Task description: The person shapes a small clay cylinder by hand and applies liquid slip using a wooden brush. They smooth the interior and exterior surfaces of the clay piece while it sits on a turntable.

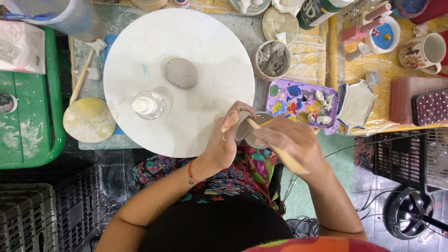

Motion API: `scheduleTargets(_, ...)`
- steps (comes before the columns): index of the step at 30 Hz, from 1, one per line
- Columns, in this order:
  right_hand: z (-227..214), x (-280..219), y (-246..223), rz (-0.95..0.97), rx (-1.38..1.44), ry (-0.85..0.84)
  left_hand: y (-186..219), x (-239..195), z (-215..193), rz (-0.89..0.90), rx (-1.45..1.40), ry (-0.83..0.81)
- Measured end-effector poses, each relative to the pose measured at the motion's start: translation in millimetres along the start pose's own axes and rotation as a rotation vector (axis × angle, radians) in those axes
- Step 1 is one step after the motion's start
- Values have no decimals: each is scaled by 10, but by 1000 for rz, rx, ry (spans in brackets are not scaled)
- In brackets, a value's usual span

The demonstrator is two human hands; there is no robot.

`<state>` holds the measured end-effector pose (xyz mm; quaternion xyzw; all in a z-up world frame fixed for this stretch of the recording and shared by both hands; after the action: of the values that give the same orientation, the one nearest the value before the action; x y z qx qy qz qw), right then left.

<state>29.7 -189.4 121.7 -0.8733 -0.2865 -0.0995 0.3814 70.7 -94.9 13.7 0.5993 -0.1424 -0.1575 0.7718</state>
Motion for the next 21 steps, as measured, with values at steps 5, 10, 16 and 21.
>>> scheduleTargets(5, 87, 125, -258, -163, -220, -39, -69, -4, -12, -72, -143, -7)
scheduleTargets(10, 235, 97, -363, -248, -363, -97, -65, -18, -38, -50, -105, -18)
scheduleTargets(16, 342, -30, -367, -245, -227, -43, -108, -30, -62, -57, -188, -26)
scheduleTargets(21, 263, -230, -154, -202, -65, 202, -161, -30, -58, -111, -272, -38)
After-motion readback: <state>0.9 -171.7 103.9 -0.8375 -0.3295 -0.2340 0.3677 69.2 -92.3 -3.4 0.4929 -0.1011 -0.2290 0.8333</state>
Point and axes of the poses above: each hand's wrist, its own x-axis towards the middle knuckle, its own z-axis out of the palm, y = z × x, the point moved 10 cm from there along x, towards the middle knuckle, and after that the axes turned 3 degrees about y, right-handed, at the moved point
